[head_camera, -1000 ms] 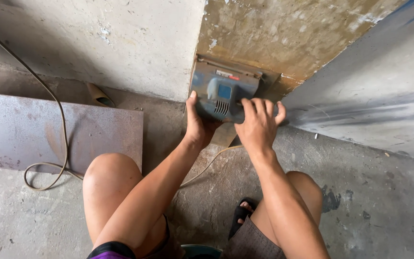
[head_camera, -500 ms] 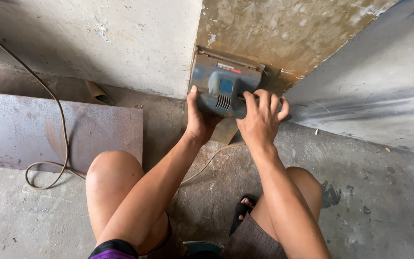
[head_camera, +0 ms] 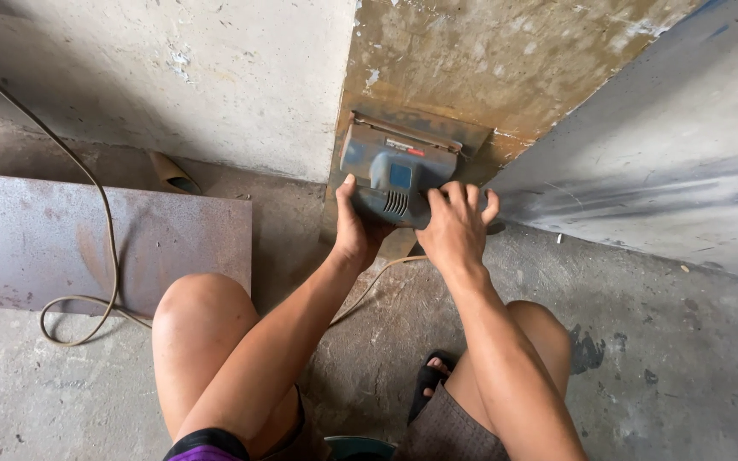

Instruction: Using an electric sheet sander to smooth the surface and edges of a metal plate.

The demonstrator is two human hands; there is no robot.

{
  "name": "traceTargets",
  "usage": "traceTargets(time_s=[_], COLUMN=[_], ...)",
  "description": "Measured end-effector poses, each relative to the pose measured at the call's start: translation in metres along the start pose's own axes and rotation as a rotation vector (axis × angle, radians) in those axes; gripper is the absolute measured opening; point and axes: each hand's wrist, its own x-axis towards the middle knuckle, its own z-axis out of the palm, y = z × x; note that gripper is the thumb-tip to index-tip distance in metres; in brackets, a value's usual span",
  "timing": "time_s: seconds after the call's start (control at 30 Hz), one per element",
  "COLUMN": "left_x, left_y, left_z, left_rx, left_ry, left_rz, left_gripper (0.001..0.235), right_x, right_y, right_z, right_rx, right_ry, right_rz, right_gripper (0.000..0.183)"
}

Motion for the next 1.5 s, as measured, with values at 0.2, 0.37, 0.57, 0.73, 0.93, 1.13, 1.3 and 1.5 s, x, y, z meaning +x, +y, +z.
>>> traceTargets(time_s=[0.2, 0.37, 0.57, 0.73, 0.93, 1.13, 1.3, 1.5], left_x=[-0.018, -0.013, -0.015, -0.018, -0.015, -0.017, -0.027, 0.003], left_y=[0.024, 0.018, 0.03, 0.029, 0.028, 0.024, 0.039, 0.02], left_z=[0.034, 0.017, 0.025, 0.016, 0.021, 0.012, 0.033, -0.013], left_rx=[0.004, 0.024, 0.027, 0.044, 0.04, 0.002, 0.001, 0.029], left_ry=[-0.047, 0.088, 0.156, 0.175, 0.132, 0.186, 0.165, 0.223], left_rz=[0.029, 0.038, 0.068, 0.068, 0.039, 0.057, 0.069, 0.054], left_gripper=[0.106, 0.106, 0.111, 0.115, 0.109, 0.11, 0.107, 0.103], right_x=[0.017, 0.002, 0.014, 0.007, 0.009, 0.003, 0.014, -0.003], right_y=[-0.007, -0.004, -0.017, -0.013, -0.006, -0.012, -0.013, -0.01], right_z=[-0.026, 0.017, -0.001, 0.024, 0.01, 0.02, 0.002, 0.067], right_rx=[-0.066, -0.001, 0.01, 0.028, 0.029, 0.034, 0.091, 0.113], right_ry=[0.191, 0.018, 0.045, -0.165, -0.09, -0.336, -0.233, -0.517], right_rz=[-0.046, -0.047, -0.076, 0.002, -0.047, 0.02, -0.042, 0.11], right_gripper=[0.029, 0.033, 0.04, 0.047, 0.049, 0.056, 0.058, 0.064])
